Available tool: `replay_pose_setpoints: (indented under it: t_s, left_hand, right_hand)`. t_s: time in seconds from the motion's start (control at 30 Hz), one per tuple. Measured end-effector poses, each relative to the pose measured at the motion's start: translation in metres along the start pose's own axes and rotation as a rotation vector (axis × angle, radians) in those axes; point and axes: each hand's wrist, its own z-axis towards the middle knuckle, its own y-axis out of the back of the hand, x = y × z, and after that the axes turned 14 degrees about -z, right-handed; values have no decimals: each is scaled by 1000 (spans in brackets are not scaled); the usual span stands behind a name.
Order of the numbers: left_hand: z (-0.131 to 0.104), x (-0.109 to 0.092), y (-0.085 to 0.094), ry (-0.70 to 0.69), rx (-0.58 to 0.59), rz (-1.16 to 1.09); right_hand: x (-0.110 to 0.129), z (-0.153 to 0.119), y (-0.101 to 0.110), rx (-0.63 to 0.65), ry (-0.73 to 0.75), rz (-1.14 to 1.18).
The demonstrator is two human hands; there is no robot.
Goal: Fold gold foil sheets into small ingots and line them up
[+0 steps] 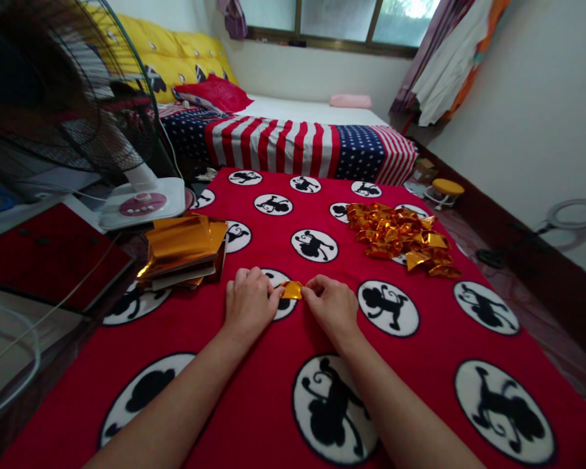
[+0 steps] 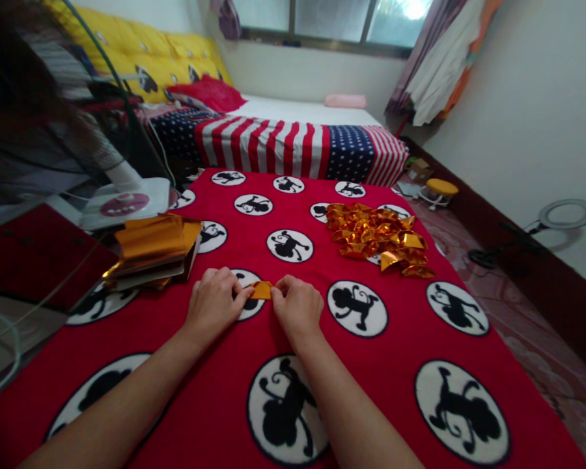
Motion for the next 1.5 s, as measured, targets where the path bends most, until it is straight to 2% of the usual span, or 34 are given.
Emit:
replay_pose_setpoints:
  t_s: [0.5,0.67,0.83,1.13,1.4,1.5]
  left_hand:
    - [-1,9,1,19,-35,-63]
    - [1,15,2,22,10,-140]
    - [4,21,2,10,38,-218]
    - [9,26,0,-109,99,-298]
    - [10,27,0,-131,100,-363]
    - [9,28,0,-127,91,-452]
  right_hand:
    - [-1,2,1,12,2,13]
    - [0,2,1,24,4,16]
    - [1,2,0,-32,7,-47]
    - [6,1,1,45,-30,-20]
    - [3,-8,-8,-65,40,93]
    - [0,-10,-12,-100,58,196]
